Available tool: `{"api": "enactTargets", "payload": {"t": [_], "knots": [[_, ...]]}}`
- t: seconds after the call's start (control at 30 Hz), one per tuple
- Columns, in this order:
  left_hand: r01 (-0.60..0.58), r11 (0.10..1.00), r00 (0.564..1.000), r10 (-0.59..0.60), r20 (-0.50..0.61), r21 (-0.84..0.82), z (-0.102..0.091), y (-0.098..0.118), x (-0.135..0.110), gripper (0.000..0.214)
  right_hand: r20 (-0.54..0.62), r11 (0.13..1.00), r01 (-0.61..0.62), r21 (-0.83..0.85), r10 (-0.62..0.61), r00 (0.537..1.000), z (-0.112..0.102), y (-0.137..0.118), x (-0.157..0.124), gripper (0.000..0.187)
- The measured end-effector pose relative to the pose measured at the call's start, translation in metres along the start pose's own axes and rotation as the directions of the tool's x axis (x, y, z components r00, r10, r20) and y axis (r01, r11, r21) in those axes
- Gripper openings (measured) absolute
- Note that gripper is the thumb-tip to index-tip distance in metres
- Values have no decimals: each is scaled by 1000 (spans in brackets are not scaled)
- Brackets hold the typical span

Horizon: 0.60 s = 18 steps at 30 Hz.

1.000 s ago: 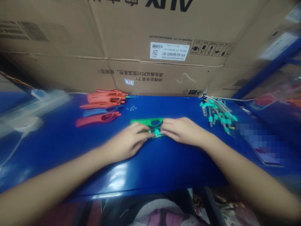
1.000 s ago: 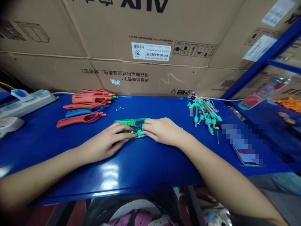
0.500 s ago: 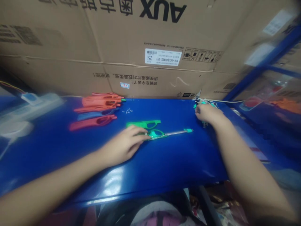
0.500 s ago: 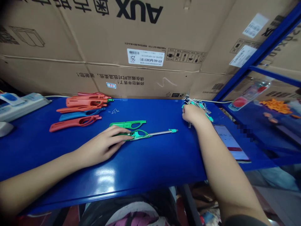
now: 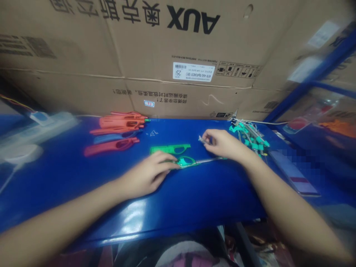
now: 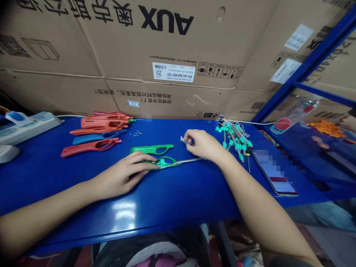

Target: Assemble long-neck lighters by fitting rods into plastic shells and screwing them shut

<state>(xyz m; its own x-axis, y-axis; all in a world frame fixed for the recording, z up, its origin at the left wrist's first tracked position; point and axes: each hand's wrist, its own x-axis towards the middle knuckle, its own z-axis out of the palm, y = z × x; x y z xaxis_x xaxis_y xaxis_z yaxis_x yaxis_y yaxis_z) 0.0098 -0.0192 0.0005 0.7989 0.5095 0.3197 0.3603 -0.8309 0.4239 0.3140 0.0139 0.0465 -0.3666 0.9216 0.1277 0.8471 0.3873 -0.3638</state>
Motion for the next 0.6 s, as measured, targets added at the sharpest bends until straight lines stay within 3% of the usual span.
{"api": "enactTargets", "payload": {"t": [0.17,0.3,0.5,0.6], "knots": [[-21,1000,999,20,-39,-19,0,0,1,37,-111,929,164,331,-134,985,29,-40,-7,12],[-31,998,999,29,-33,-54,-1,0,2,37,-115,887,224,405,-194,974,47,-54,-12,11],[-15,993,1000,13,-17,-118,-4,2,0,36,-53,836,122,534,-111,992,52,-56,-12,14],[35,988,996,-47,-74,-150,-3,5,0,36,-4,794,84,602,-102,995,50,-60,-14,19]]}}
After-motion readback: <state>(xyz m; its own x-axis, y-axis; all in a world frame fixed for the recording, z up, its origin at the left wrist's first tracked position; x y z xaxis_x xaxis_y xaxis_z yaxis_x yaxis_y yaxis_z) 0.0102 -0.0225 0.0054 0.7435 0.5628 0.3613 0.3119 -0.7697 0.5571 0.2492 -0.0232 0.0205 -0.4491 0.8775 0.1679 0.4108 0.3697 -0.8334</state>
